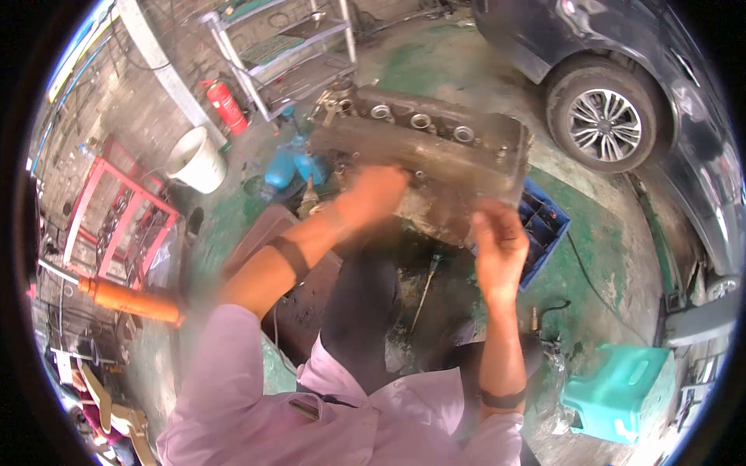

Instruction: The person assembles a cylinder head by hand, inserting valve springs and retainers into the head and placing small metal parts into a nearby tray. The person repeatedly picks up components, aligns them into the head, and sets them down.

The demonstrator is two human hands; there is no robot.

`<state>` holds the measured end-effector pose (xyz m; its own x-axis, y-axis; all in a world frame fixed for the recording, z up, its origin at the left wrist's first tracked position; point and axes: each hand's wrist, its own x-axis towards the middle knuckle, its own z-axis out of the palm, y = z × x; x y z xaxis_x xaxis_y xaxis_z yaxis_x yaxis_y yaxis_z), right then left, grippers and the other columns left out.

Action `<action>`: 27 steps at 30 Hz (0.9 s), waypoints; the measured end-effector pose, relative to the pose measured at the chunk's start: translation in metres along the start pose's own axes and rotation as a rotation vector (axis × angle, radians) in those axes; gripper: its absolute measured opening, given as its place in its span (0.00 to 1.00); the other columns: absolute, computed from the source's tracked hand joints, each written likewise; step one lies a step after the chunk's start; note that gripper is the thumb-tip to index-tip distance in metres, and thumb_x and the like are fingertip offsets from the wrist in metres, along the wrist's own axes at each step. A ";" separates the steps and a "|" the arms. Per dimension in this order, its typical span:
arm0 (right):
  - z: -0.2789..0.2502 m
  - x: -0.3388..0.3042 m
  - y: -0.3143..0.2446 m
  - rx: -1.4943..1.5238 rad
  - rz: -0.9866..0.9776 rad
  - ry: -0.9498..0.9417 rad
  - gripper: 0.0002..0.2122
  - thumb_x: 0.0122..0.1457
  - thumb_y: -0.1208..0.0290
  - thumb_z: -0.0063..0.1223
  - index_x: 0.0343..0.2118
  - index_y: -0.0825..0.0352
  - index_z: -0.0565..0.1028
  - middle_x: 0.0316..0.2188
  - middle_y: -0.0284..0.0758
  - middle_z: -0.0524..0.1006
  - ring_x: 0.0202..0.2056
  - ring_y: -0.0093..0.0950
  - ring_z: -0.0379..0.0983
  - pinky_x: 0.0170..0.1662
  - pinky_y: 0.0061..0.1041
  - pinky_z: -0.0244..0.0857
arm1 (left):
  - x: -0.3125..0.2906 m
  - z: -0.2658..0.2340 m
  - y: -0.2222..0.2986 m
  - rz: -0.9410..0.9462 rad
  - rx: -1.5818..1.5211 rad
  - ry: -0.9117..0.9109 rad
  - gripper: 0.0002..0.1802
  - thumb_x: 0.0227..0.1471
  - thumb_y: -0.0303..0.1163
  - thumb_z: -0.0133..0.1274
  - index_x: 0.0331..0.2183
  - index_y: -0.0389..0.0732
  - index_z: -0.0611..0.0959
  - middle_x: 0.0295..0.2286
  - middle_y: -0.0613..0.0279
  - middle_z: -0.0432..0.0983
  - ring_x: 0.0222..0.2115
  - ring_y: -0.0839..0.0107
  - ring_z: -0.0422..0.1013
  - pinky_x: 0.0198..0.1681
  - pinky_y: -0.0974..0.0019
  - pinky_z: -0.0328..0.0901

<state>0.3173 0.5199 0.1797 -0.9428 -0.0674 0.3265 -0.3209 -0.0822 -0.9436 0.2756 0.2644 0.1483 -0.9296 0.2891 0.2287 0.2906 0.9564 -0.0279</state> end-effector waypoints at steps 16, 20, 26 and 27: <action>0.138 -0.006 -0.005 -0.658 -0.631 -0.117 0.24 0.47 0.73 0.66 0.50 0.66 0.74 0.57 0.44 0.68 0.56 0.48 0.66 0.54 0.46 0.64 | -0.002 0.013 0.047 -0.027 -0.230 -0.177 0.06 0.44 0.29 0.57 0.23 0.39 0.86 0.30 0.48 0.82 0.35 0.52 0.80 0.36 0.52 0.73; 0.147 -0.015 -0.009 -0.699 -0.755 -0.150 0.27 0.45 0.70 0.69 0.50 0.65 0.74 0.58 0.43 0.67 0.59 0.49 0.62 0.57 0.48 0.60 | -0.005 0.020 0.044 -0.057 -0.214 -0.169 0.07 0.44 0.30 0.57 0.22 0.38 0.85 0.31 0.48 0.82 0.35 0.52 0.80 0.37 0.52 0.73; 0.155 -0.031 -0.019 -0.615 -0.792 -0.154 0.30 0.40 0.66 0.71 0.49 0.64 0.74 0.57 0.45 0.67 0.61 0.50 0.59 0.61 0.56 0.53 | -0.007 0.032 0.037 -0.113 -0.193 -0.160 0.07 0.45 0.30 0.56 0.21 0.37 0.85 0.31 0.47 0.82 0.36 0.51 0.80 0.37 0.51 0.73; 0.154 -0.033 -0.020 -0.608 -0.782 -0.143 0.30 0.40 0.66 0.71 0.49 0.64 0.74 0.57 0.45 0.66 0.61 0.50 0.59 0.61 0.56 0.53 | -0.007 0.034 0.036 -0.130 -0.188 -0.160 0.08 0.45 0.30 0.56 0.21 0.37 0.85 0.31 0.47 0.82 0.36 0.51 0.80 0.38 0.51 0.73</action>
<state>0.3688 0.3703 0.1968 -0.4405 -0.3335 0.8335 -0.8755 0.3652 -0.3165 0.2853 0.2984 0.1124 -0.9814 0.1817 0.0612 0.1898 0.9659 0.1761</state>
